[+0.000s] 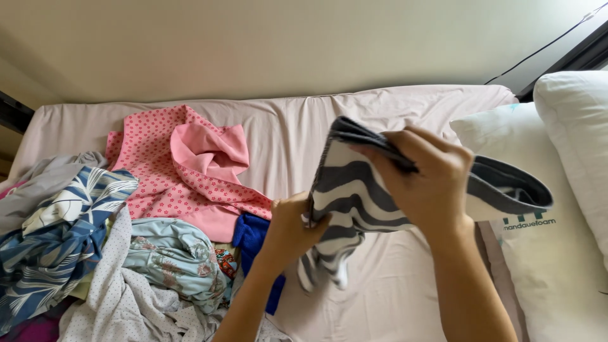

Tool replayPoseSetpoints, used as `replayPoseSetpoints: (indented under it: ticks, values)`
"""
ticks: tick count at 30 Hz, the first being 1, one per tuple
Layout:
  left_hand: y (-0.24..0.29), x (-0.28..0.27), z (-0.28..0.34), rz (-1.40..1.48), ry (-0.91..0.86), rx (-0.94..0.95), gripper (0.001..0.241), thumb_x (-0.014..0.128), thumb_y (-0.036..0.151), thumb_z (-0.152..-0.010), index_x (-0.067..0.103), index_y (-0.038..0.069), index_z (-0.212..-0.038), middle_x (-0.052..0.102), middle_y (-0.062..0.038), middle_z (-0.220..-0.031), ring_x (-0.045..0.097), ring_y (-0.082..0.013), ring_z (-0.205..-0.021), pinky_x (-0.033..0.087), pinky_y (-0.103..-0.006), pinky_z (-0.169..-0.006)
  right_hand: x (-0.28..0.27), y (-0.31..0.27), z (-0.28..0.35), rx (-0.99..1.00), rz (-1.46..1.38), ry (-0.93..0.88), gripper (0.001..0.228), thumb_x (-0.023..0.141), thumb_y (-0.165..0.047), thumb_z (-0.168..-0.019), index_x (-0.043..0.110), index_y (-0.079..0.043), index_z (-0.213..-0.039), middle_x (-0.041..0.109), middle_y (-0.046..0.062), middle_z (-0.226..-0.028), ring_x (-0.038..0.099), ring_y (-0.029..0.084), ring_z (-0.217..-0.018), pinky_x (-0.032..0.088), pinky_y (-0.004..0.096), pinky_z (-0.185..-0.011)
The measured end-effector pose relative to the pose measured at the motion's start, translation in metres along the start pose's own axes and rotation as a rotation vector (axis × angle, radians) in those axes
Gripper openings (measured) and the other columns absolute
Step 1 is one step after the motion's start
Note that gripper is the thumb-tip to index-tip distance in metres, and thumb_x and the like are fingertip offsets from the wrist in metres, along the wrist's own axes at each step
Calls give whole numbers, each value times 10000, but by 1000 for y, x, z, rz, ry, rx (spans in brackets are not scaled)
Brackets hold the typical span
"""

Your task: The person sits on the floor in front of a bed and folds several items of clothing by hand. They pick up a striped shirt, a blue floral shirt, and a white dotted shirt from a pile, fold each one neatly, and place them on the bed.

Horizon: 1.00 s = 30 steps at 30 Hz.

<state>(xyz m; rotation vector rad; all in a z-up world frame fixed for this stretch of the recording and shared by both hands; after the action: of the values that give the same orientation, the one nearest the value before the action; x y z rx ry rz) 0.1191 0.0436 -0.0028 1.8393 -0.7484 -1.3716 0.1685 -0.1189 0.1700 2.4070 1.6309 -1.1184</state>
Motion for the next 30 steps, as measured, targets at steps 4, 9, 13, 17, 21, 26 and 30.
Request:
replayPoseSetpoints:
  ticks: [4,9,13,17,21,26,30]
  values:
    - [4,-12,0,128,-34,179,212,806,167,-825,744,33,-978,734,-128,-984,729,-247,-841,547,-369,-759,-11,9,3,29,-53,12,243,877,-164,-936,712,7,-887,617,74,-718,564,151,-556,425,300,-532]
    - [8,-13,2,477,-65,271,213,813,63,-824,738,-36,-997,721,-103,-1063,694,-146,-919,555,-266,-771,35,-1,22,30,-197,-293,290,897,-239,-808,734,-14,-889,653,73,-693,612,180,-552,473,313,-519]
    - [-55,-7,15,371,-73,129,192,832,36,-790,735,-45,-934,705,-82,-923,655,-127,-780,518,-263,-677,47,23,56,100,-306,-442,534,910,-351,-668,726,-1,-1028,705,101,-825,683,227,-608,536,344,-556]
    - [-72,-7,39,653,-89,-20,446,821,26,-784,548,52,-1136,713,-82,-919,690,-116,-824,552,-260,-710,97,113,168,138,-56,-711,465,884,-398,-678,737,-126,-1024,749,75,-858,681,319,-777,529,438,-711]
    - [-184,23,39,298,-11,-201,476,739,94,-858,530,132,-1283,753,-185,-969,744,-264,-898,583,-361,-750,135,173,235,690,-24,-947,261,767,-217,-867,695,-112,-1094,760,165,-843,693,301,-725,546,426,-700]
    - [-254,51,-2,-306,-64,-420,271,563,213,-1032,582,85,-1270,704,-285,-1015,662,-481,-988,517,-554,-831,192,186,244,1154,-469,-616,276,525,0,-942,542,-73,-1208,688,128,-909,672,175,-710,606,346,-595]
    - [-218,62,-65,721,57,-144,260,489,5,-1041,503,5,-1300,602,-184,-1039,561,-277,-851,467,-440,-713,201,184,189,883,-599,-278,394,473,130,-902,532,-42,-1252,641,121,-907,577,136,-733,482,252,-612]
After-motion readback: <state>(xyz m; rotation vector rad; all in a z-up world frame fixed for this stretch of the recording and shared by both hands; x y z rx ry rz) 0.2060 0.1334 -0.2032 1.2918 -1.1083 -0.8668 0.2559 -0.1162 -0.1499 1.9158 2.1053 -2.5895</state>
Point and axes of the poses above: each hand's wrist, its own z-axis away from the middle knuckle, its own x-axis out of the palm, y = z × x, the point moved 10 cm from there along -z, towards the middle knuckle
